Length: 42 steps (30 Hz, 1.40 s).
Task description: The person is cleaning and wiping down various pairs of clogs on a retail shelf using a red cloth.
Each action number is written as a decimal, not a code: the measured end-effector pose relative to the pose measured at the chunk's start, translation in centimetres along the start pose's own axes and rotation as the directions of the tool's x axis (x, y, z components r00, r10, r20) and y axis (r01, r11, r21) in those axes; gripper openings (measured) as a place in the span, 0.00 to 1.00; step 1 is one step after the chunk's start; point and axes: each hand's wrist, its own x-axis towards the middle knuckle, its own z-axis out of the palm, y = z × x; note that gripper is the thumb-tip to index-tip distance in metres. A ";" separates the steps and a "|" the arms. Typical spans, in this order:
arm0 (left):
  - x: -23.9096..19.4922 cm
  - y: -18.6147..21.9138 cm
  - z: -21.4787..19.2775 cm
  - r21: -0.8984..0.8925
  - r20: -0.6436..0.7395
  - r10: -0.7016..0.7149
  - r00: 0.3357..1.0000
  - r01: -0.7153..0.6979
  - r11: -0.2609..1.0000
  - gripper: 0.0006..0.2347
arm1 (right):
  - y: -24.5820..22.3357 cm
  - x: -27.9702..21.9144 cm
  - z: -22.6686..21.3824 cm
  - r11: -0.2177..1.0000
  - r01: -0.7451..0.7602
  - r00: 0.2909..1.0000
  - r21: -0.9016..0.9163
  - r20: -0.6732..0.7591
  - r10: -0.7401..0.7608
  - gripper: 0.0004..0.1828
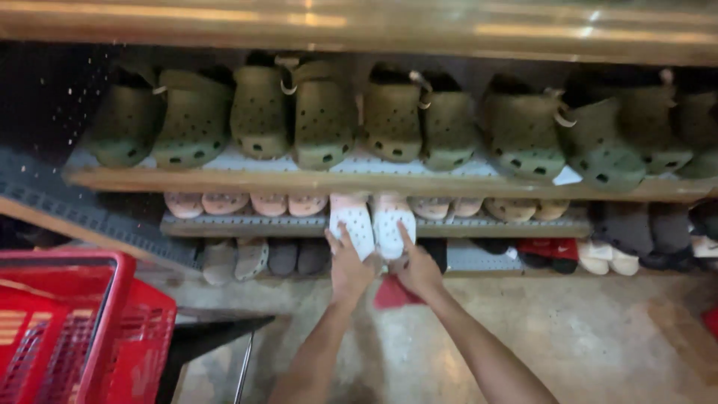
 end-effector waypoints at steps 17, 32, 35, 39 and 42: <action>3.5 -1.1 -1.2 0.048 -0.020 0.085 0.996 -0.084 0.995 0.39 | -0.3 3.6 5.5 0.947 0.089 0.932 0.308 -0.362 0.031 0.45; 5.5 -4.1 4.2 -0.213 -0.316 0.079 0.946 -0.152 0.965 0.23 | 4.7 12.6 9.8 0.801 0.122 0.906 0.586 -0.396 0.151 0.23; 5.7 -3.4 4.0 -0.155 -0.287 0.103 0.952 -0.153 0.976 0.30 | 4.0 12.1 9.2 0.763 0.076 0.934 0.642 -0.315 0.172 0.28; 5.1 -3.0 4.3 -0.193 -0.158 0.125 0.979 -0.155 0.969 0.39 | 1.3 8.5 7.0 0.738 0.062 0.973 0.672 -0.205 0.104 0.31; 7.5 -5.2 4.6 -0.096 0.067 -0.118 0.991 0.125 0.988 0.41 | -0.8 7.0 4.7 0.686 0.142 0.981 0.713 -0.196 0.001 0.45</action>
